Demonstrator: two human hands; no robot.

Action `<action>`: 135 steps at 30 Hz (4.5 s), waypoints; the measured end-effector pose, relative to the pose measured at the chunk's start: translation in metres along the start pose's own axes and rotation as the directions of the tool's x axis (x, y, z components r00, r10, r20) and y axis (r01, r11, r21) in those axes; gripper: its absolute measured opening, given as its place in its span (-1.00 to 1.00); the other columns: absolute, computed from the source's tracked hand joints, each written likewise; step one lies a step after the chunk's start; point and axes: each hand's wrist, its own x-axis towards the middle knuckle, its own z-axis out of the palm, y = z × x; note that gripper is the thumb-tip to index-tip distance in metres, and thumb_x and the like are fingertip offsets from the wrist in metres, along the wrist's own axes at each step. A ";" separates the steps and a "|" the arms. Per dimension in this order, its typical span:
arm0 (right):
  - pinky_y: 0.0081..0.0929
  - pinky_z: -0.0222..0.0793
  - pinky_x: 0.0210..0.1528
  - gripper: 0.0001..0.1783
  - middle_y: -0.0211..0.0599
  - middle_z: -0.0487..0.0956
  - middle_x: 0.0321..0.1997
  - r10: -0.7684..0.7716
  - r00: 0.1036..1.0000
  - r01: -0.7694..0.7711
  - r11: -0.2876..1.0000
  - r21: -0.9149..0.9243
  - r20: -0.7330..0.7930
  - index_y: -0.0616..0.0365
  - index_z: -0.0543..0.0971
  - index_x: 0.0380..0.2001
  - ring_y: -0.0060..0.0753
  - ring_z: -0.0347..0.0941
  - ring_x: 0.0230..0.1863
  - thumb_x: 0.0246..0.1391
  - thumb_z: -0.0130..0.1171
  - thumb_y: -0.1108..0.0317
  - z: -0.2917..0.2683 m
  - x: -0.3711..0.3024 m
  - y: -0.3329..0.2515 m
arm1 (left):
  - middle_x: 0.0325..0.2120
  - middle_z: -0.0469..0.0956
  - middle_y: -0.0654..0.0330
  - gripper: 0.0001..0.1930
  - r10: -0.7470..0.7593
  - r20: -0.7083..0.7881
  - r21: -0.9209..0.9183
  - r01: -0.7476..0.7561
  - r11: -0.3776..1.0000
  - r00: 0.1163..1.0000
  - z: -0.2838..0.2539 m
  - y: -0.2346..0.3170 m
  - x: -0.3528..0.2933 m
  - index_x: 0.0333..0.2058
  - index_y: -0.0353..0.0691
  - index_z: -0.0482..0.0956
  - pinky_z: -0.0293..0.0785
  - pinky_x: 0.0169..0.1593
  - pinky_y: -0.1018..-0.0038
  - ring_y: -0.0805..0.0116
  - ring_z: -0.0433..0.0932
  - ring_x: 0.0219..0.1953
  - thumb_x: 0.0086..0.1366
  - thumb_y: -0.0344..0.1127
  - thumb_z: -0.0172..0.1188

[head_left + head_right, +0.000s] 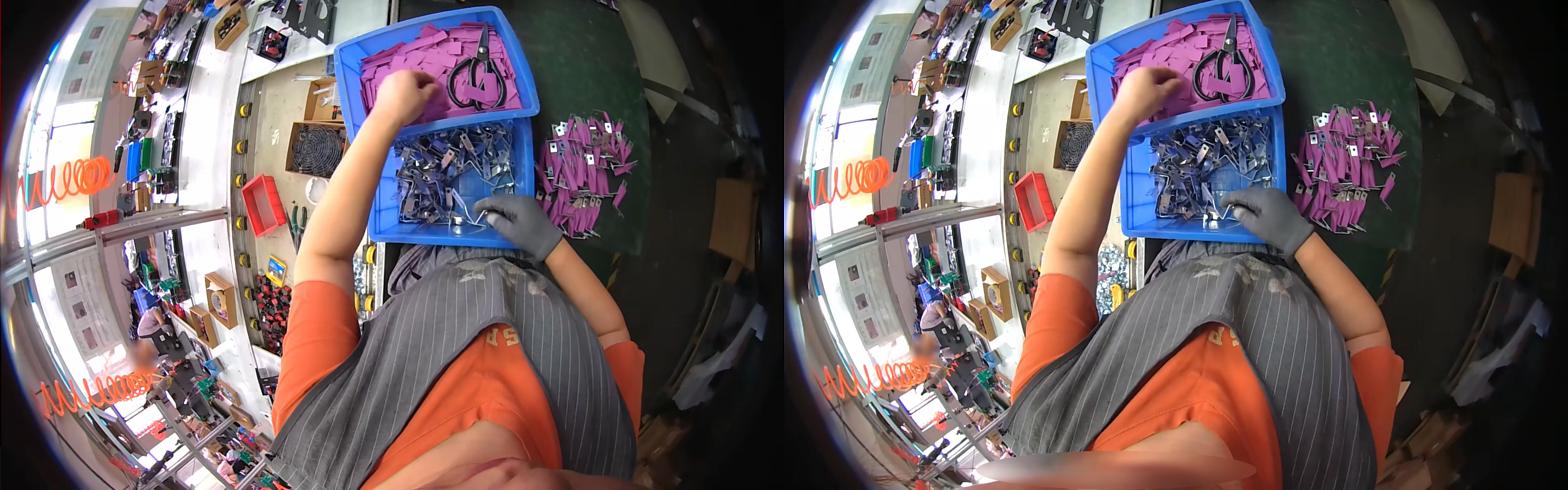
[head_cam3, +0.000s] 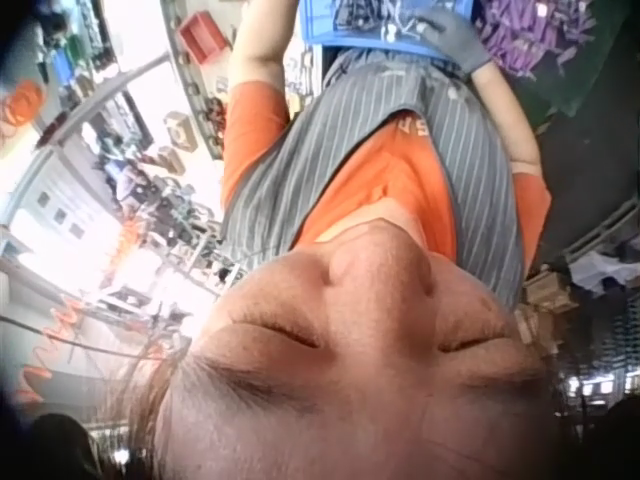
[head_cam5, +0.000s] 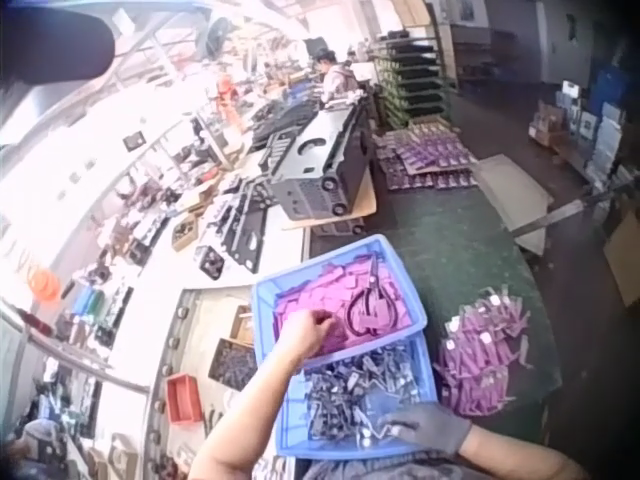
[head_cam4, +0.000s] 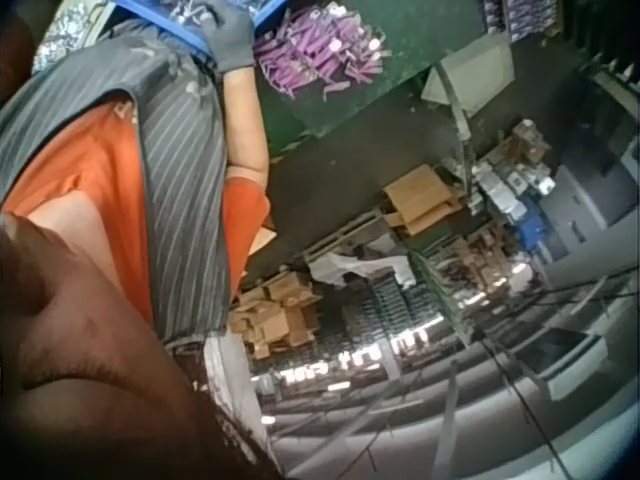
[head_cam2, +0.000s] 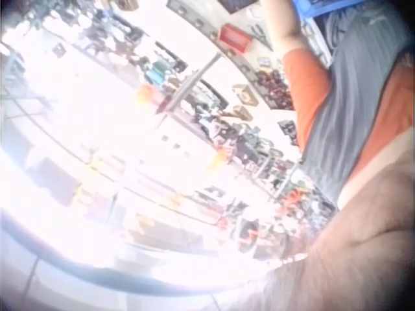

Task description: The recorder is picking up metal L-brackets and attaching purple components or stickers to them before placing them in a bin.

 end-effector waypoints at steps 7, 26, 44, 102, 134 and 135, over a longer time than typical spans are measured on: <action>-0.67 0.37 -0.29 -0.66 -0.40 0.56 -0.39 0.164 0.971 -0.078 0.906 0.417 -0.173 0.18 0.55 -0.17 -0.67 0.43 -0.38 -0.08 0.00 0.59 -0.008 -0.011 0.006 | -0.40 0.61 0.30 -0.81 -0.025 0.129 -0.671 0.106 0.734 0.991 -0.015 0.033 -0.067 -0.29 -0.33 0.61 0.35 -0.43 0.66 0.62 0.39 -0.53 0.18 -0.33 0.19; -0.62 0.42 -0.31 -0.71 -0.20 0.58 -0.39 -0.201 0.926 0.276 0.938 0.211 -0.320 0.37 0.56 -0.32 -0.52 0.51 -0.38 -0.17 -0.02 0.72 -0.051 -0.043 -0.090 | -0.50 0.58 0.29 -0.79 0.105 -0.029 -0.495 -0.105 0.862 0.994 0.027 0.067 -0.155 -0.36 -0.25 0.58 0.40 -0.45 0.70 0.67 0.45 -0.55 -0.03 -0.46 0.36; -0.50 0.39 -0.21 -0.78 -0.25 0.55 -0.32 -0.009 0.987 0.008 1.000 -0.009 -0.159 0.22 0.56 -0.26 -0.44 0.49 -0.29 -0.05 0.11 0.48 -0.029 -0.015 -0.052 | -0.48 0.51 0.23 -0.86 0.511 0.128 -0.321 -0.452 0.832 0.850 0.038 0.061 -0.167 -0.46 -0.16 0.49 0.44 -0.32 0.33 0.20 0.50 -0.38 0.00 -0.34 0.27; -0.71 0.37 -0.38 -0.63 -0.40 0.46 -0.33 0.165 0.967 -0.061 0.886 0.459 -0.191 0.17 0.38 -0.02 -0.67 0.41 -0.38 0.05 -0.05 0.54 -0.003 -0.022 0.020 | -0.42 0.61 0.20 -0.75 0.131 0.168 -0.048 -0.125 0.991 0.977 0.005 0.024 -0.007 -0.33 -0.15 0.62 0.47 -0.23 0.43 0.30 0.59 -0.37 -0.01 -0.20 0.30; -0.74 0.38 -0.52 -0.66 -0.39 0.43 -0.39 0.196 0.960 -0.043 0.806 0.590 -0.198 0.19 0.35 -0.02 -0.64 0.44 -0.47 0.10 -0.10 0.53 -0.009 -0.019 0.024 | -0.41 0.62 0.16 -0.72 -0.078 -0.102 -0.155 0.061 0.986 0.992 -0.003 -0.009 0.003 -0.27 -0.25 0.59 0.47 -0.23 0.53 0.38 0.59 -0.36 0.03 -0.26 0.27; -0.73 0.39 -0.52 -0.69 -0.39 0.42 -0.39 0.193 0.955 -0.010 0.779 0.627 -0.224 0.19 0.35 -0.05 -0.63 0.45 -0.46 0.12 -0.13 0.53 -0.007 -0.021 0.027 | -0.52 0.61 0.20 -0.76 -0.063 -0.172 -0.497 -0.032 0.867 0.983 -0.003 -0.010 -0.006 -0.39 -0.29 0.61 0.45 -0.31 0.50 0.42 0.56 -0.46 0.01 -0.25 0.30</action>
